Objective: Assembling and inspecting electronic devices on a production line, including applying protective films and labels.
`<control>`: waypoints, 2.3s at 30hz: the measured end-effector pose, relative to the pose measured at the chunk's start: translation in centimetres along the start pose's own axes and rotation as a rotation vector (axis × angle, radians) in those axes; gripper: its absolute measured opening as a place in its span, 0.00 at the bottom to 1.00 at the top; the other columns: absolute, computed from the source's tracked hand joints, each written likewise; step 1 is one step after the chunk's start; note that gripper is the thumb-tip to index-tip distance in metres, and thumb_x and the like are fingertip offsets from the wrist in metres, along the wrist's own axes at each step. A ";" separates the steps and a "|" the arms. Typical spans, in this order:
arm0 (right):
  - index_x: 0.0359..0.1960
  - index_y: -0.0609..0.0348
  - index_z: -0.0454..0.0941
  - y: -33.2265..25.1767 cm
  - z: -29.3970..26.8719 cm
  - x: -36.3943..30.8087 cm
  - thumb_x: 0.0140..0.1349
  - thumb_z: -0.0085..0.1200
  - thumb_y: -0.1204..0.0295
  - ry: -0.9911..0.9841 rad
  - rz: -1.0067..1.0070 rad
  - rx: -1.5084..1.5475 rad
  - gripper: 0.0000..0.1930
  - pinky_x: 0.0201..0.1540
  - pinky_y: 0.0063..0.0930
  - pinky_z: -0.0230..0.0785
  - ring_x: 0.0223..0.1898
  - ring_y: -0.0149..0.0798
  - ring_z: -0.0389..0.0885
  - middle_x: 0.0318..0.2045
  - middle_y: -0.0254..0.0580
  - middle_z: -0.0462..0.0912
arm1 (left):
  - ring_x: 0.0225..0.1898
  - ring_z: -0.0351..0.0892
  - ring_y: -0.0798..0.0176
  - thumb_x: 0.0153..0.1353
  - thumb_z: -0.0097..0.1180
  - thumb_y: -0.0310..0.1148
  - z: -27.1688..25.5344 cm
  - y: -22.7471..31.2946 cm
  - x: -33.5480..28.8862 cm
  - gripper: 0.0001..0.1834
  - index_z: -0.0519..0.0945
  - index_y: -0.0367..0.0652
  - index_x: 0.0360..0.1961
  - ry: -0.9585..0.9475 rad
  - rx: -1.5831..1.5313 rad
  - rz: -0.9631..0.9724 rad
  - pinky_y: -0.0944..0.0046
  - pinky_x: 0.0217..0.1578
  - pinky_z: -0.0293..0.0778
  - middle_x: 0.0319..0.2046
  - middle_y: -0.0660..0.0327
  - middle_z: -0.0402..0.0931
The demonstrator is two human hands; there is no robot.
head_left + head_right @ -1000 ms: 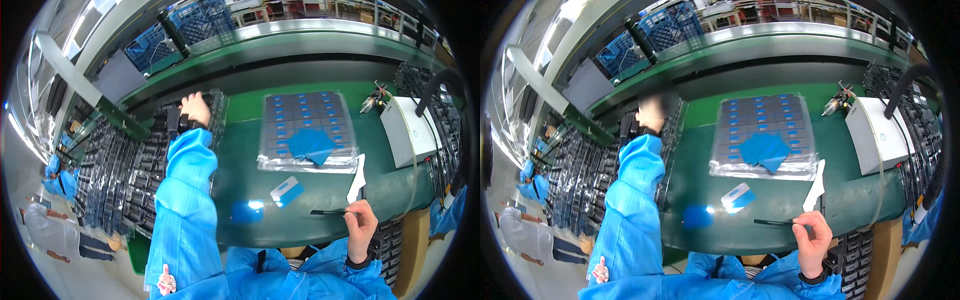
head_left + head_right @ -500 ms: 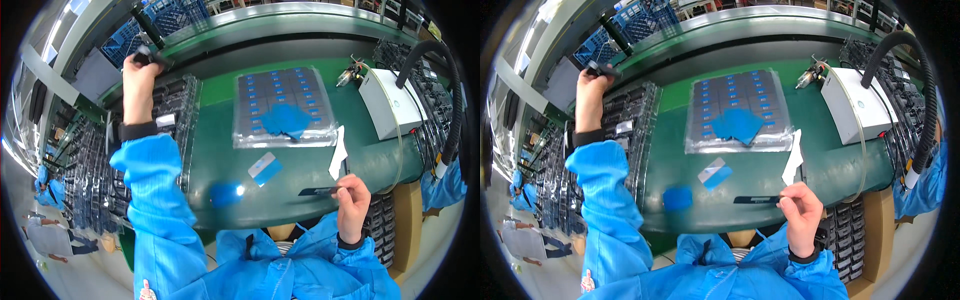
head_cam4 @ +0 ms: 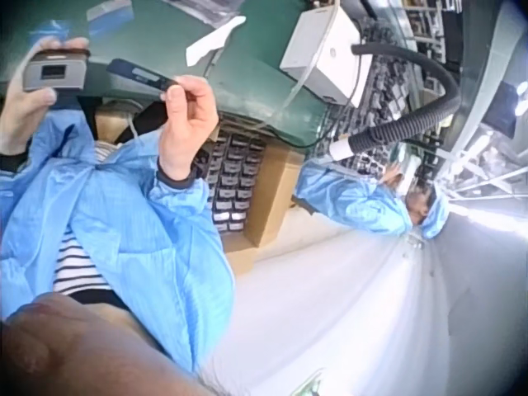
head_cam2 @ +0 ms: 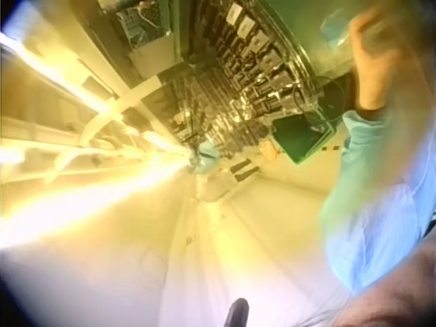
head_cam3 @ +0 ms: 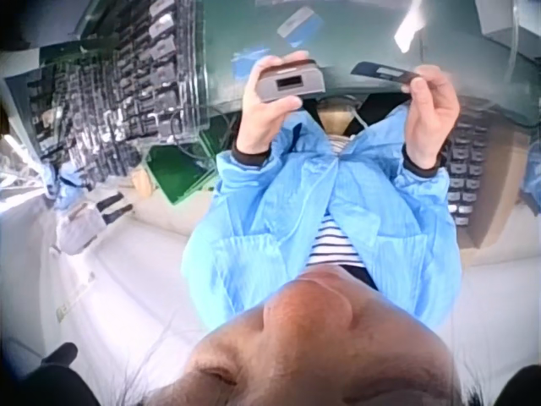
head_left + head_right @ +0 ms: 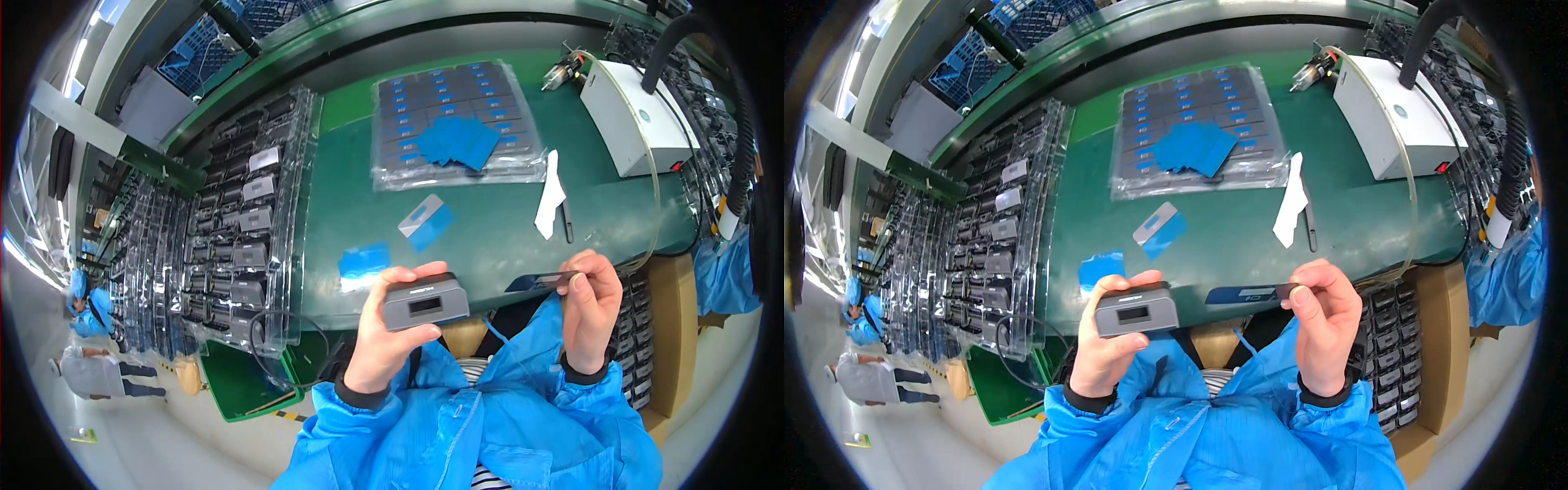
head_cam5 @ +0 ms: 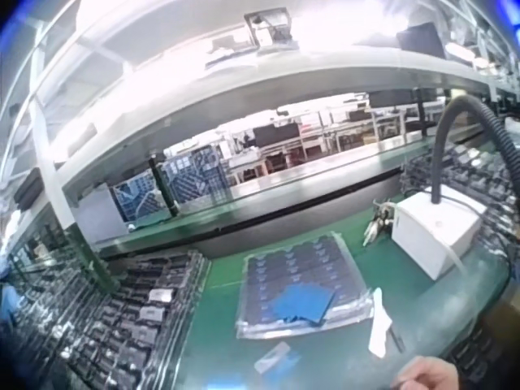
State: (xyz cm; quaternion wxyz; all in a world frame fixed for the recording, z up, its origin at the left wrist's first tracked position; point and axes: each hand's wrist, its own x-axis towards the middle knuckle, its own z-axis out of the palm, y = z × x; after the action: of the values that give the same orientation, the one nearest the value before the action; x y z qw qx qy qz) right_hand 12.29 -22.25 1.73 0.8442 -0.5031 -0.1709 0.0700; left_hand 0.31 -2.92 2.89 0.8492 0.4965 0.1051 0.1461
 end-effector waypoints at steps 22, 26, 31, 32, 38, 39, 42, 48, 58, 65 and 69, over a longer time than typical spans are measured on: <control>0.34 0.62 0.74 1.1 2.2 0.3 0.58 0.54 0.73 0.044 0.084 -0.112 0.06 0.33 0.17 0.62 0.28 0.24 0.70 0.27 0.32 0.74 | 0.54 0.69 0.57 0.44 0.66 0.22 -2.8 -1.6 0.5 0.35 0.64 0.45 0.53 0.046 -0.149 -0.087 0.58 0.53 0.69 0.56 0.48 0.65; 0.35 0.62 0.74 1.2 2.3 0.3 0.58 0.54 0.73 0.059 0.103 -0.117 0.07 0.34 0.16 0.63 0.29 0.23 0.72 0.28 0.32 0.76 | 0.54 0.69 0.57 0.44 0.66 0.22 -3.0 -1.5 0.5 0.34 0.64 0.45 0.53 0.040 -0.131 -0.094 0.58 0.53 0.69 0.56 0.49 0.65; 0.35 0.62 0.74 1.4 2.3 0.4 0.58 0.54 0.73 0.038 0.111 -0.122 0.07 0.35 0.16 0.64 0.30 0.23 0.72 0.29 0.32 0.77 | 0.54 0.69 0.58 0.44 0.66 0.22 -3.2 -1.4 0.6 0.34 0.64 0.44 0.53 0.047 -0.134 -0.112 0.58 0.53 0.69 0.56 0.50 0.65; 0.35 0.62 0.74 1.4 2.3 0.4 0.58 0.54 0.73 0.047 0.117 -0.123 0.07 0.35 0.17 0.64 0.30 0.23 0.72 0.29 0.33 0.77 | 0.54 0.69 0.58 0.44 0.65 0.21 -3.2 -1.5 0.6 0.34 0.64 0.44 0.53 0.046 -0.132 -0.108 0.58 0.53 0.69 0.56 0.50 0.65; 0.35 0.62 0.75 1.5 2.5 0.5 0.58 0.54 0.73 0.049 0.124 -0.136 0.07 0.35 0.17 0.64 0.30 0.24 0.73 0.29 0.33 0.77 | 0.54 0.69 0.58 0.45 0.65 0.21 -3.3 -1.5 0.6 0.33 0.64 0.45 0.53 0.057 -0.125 -0.108 0.58 0.53 0.69 0.55 0.50 0.65; 0.35 0.62 0.75 1.5 2.5 0.5 0.58 0.54 0.73 0.052 0.126 -0.140 0.07 0.35 0.17 0.64 0.30 0.24 0.73 0.29 0.33 0.77 | 0.54 0.69 0.58 0.45 0.64 0.21 -3.3 -1.5 0.6 0.33 0.64 0.45 0.52 0.063 -0.123 -0.113 0.58 0.53 0.69 0.55 0.50 0.65; 0.35 0.62 0.75 1.6 2.4 0.5 0.57 0.54 0.73 0.041 0.122 -0.145 0.07 0.35 0.17 0.65 0.31 0.24 0.73 0.29 0.33 0.77 | 0.54 0.69 0.58 0.45 0.64 0.21 -3.4 -1.6 0.6 0.32 0.64 0.45 0.52 0.062 -0.116 -0.113 0.58 0.53 0.69 0.55 0.51 0.66; 0.35 0.63 0.75 1.6 2.9 0.3 0.57 0.54 0.74 0.034 0.180 -0.135 0.06 0.35 0.17 0.65 0.30 0.24 0.73 0.28 0.33 0.77 | 0.52 0.70 0.59 0.47 0.63 0.20 -3.4 -1.5 0.5 0.30 0.64 0.46 0.51 0.079 -0.093 -0.126 0.59 0.52 0.70 0.55 0.53 0.66; 0.32 0.66 0.75 2.4 6.1 0.1 0.56 0.53 0.78 -0.173 0.370 -0.262 0.04 0.33 0.15 0.64 0.29 0.21 0.71 0.27 0.32 0.77 | 0.53 0.69 0.61 0.48 0.61 0.19 -3.0 -1.6 0.3 0.30 0.63 0.46 0.51 0.082 0.028 -0.123 0.62 0.51 0.70 0.55 0.55 0.65; 0.31 0.66 0.76 3.0 7.4 -0.1 0.55 0.53 0.78 -0.250 0.368 -0.356 0.04 0.37 0.19 0.66 0.32 0.25 0.73 0.27 0.34 0.78 | 0.55 0.65 0.64 0.50 0.55 0.13 -2.9 -1.5 0.1 0.29 0.61 0.46 0.51 0.051 0.078 -0.098 0.66 0.53 0.67 0.57 0.56 0.62; 0.31 0.66 0.76 3.4 7.7 -0.1 0.55 0.54 0.77 -0.258 0.358 -0.379 0.04 0.37 0.19 0.66 0.32 0.25 0.73 0.28 0.35 0.78 | 0.55 0.65 0.64 0.51 0.56 0.16 -2.9 -1.6 0.1 0.28 0.61 0.46 0.51 0.056 0.127 -0.074 0.65 0.53 0.67 0.57 0.56 0.62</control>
State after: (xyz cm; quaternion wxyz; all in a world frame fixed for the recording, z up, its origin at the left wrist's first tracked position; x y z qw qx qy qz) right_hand 9.64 -14.23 2.12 0.6807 -0.6608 -0.1957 0.2481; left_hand -0.31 -1.25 0.10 0.8175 0.5408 0.1563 0.1216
